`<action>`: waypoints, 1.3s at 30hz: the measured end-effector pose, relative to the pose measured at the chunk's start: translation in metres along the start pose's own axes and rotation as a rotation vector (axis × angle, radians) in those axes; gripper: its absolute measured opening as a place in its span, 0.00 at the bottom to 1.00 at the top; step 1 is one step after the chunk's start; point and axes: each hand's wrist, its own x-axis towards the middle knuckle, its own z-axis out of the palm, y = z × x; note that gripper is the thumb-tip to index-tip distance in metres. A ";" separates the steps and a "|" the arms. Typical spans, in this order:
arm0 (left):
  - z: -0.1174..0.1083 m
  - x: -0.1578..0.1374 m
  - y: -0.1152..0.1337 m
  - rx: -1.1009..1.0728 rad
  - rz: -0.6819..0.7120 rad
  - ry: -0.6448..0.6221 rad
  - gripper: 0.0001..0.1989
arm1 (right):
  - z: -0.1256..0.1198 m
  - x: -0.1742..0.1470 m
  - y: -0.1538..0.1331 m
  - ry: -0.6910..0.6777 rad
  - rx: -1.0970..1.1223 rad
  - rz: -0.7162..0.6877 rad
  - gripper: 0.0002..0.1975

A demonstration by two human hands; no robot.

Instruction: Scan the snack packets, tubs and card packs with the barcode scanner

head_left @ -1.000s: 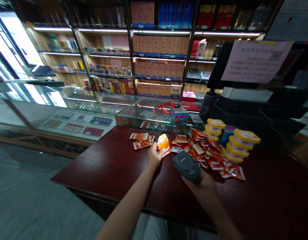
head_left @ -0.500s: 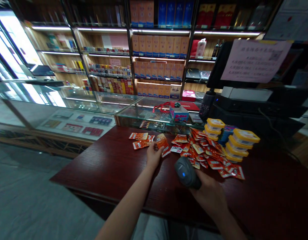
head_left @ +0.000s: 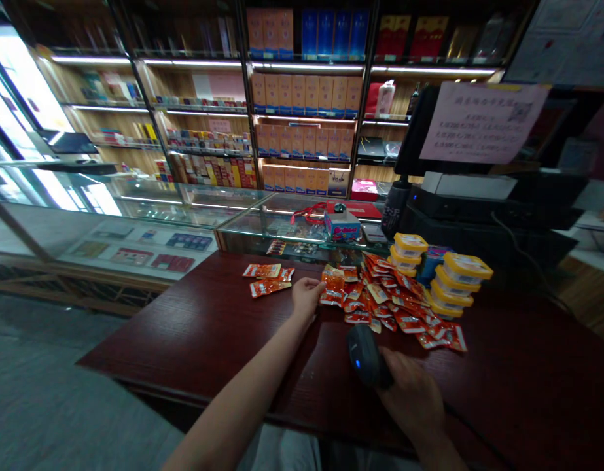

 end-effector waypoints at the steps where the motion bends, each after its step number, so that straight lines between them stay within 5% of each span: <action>1: 0.010 0.002 0.001 0.042 -0.009 0.016 0.09 | 0.000 0.000 0.000 -0.001 0.005 0.005 0.20; 5: 0.041 0.005 0.007 0.279 -0.013 0.042 0.05 | 0.000 0.000 0.000 0.001 0.013 0.009 0.19; 11: 0.044 -0.002 0.004 0.756 0.248 -0.053 0.06 | 0.002 0.001 0.001 -0.022 0.023 0.035 0.21; 21: 0.038 -0.009 -0.015 0.468 0.507 -0.186 0.11 | 0.000 0.000 0.001 -0.060 -0.003 0.029 0.18; 25: 0.012 0.002 -0.004 0.568 0.568 -0.161 0.11 | 0.002 -0.003 0.004 -0.059 0.008 0.020 0.19; 28: -0.021 0.022 0.008 0.767 0.536 -0.028 0.09 | 0.004 -0.005 0.006 -0.054 0.015 0.007 0.19; 34: -0.098 0.071 0.030 1.208 0.205 0.338 0.15 | 0.008 -0.007 0.007 -0.047 0.006 0.020 0.18; 39: -0.138 0.104 0.031 1.323 0.144 0.041 0.22 | 0.012 -0.008 0.008 -0.026 -0.005 0.009 0.20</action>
